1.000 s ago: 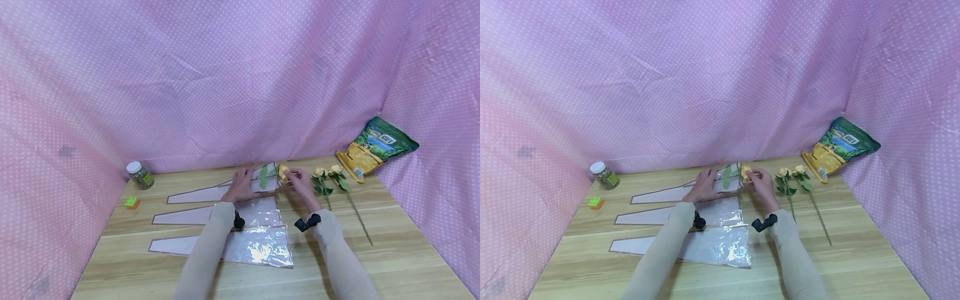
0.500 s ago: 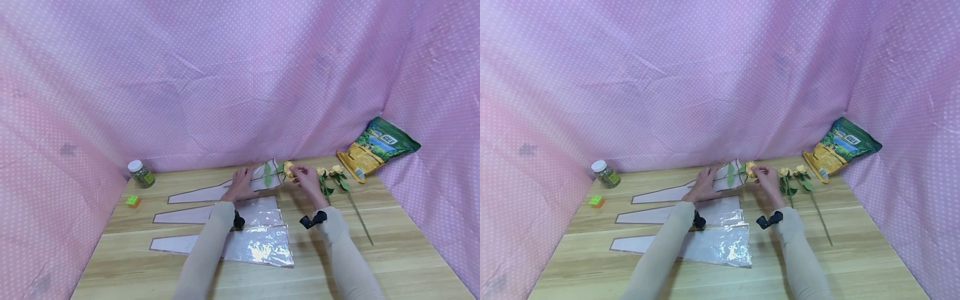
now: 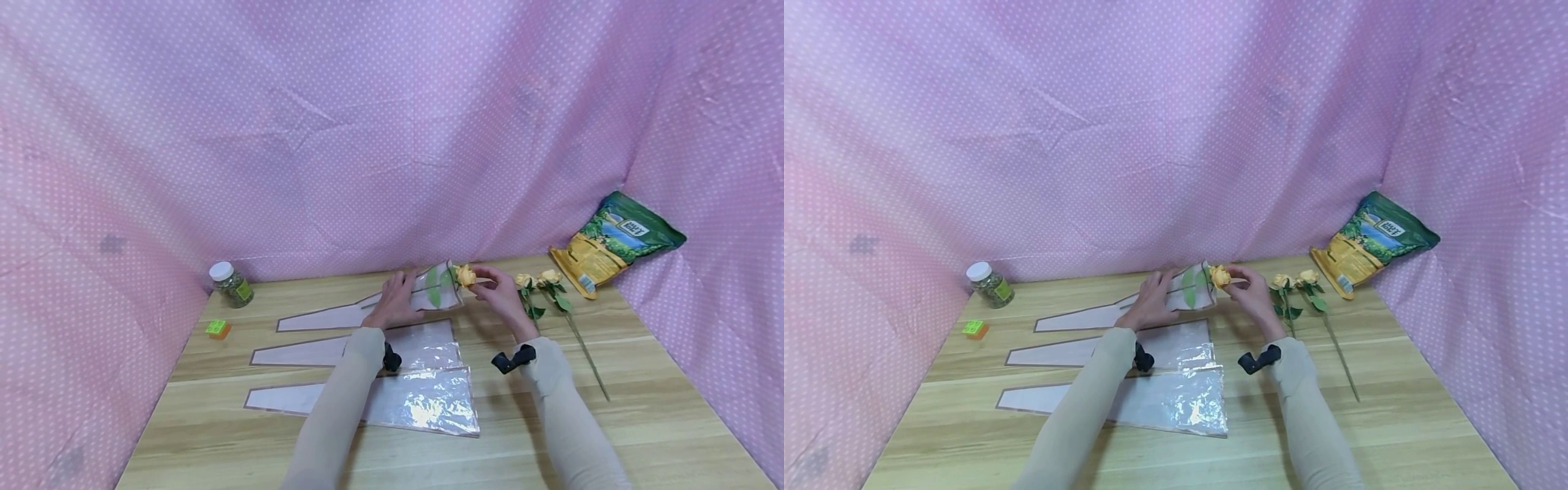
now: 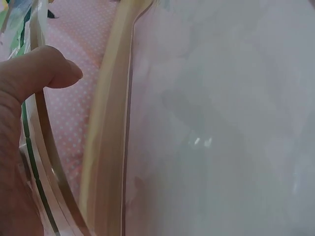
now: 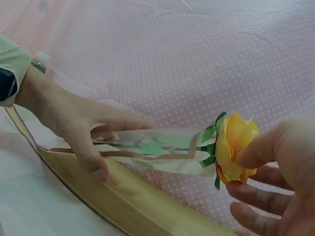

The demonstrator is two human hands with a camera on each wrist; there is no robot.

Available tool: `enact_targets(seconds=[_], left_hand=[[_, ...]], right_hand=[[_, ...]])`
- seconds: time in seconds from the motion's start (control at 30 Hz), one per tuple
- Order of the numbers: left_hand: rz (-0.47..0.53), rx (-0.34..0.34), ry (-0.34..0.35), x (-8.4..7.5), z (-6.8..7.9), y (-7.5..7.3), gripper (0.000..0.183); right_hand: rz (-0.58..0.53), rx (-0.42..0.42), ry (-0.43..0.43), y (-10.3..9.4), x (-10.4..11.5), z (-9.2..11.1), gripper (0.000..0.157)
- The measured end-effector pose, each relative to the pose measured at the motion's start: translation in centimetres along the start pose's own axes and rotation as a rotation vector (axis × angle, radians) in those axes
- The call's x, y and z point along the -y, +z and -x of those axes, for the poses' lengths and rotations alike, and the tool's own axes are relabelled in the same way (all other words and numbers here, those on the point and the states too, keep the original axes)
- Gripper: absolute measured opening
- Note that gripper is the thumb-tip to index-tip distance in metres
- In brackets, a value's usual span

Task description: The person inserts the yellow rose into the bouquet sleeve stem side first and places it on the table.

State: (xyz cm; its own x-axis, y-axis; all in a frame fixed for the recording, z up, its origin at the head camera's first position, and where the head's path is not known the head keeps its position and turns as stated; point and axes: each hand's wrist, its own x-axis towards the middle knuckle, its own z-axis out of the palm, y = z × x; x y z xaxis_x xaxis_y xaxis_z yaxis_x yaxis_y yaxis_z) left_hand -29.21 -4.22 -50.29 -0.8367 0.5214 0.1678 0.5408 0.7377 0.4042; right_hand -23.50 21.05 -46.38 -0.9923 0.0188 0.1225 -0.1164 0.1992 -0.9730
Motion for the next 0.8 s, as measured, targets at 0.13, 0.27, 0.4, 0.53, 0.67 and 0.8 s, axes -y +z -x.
enact_targets(seconds=[0.13,0.27,0.4,0.53,0.67,0.8], left_hand=[[0.005,0.003,0.003,-0.07,-0.07,0.0,0.105],[0.01,0.005,0.005,-0.22,-0.11,-0.07,0.103],[0.008,0.012,0.0,-0.34,-0.18,-0.11,0.103],[0.004,0.017,-0.001,-0.41,-0.24,-0.11,0.103],[0.007,0.015,0.0,-0.43,-0.25,-0.08,0.103],[0.006,0.006,0.002,-0.45,-0.22,-0.05,0.103]], right_hand=[[0.035,0.007,-0.052,-0.12,-0.04,0.02,0.043],[0.08,0.01,-0.047,-0.27,0.18,0.07,0.039],[0.112,0.005,-0.013,-0.28,0.39,0.0,0.039],[0.135,0.005,0.017,-0.31,0.38,-0.07,0.042],[0.144,0.042,0.002,-0.55,0.22,0.02,0.043],[0.133,0.08,-0.054,-0.74,0.16,0.15,0.043]])
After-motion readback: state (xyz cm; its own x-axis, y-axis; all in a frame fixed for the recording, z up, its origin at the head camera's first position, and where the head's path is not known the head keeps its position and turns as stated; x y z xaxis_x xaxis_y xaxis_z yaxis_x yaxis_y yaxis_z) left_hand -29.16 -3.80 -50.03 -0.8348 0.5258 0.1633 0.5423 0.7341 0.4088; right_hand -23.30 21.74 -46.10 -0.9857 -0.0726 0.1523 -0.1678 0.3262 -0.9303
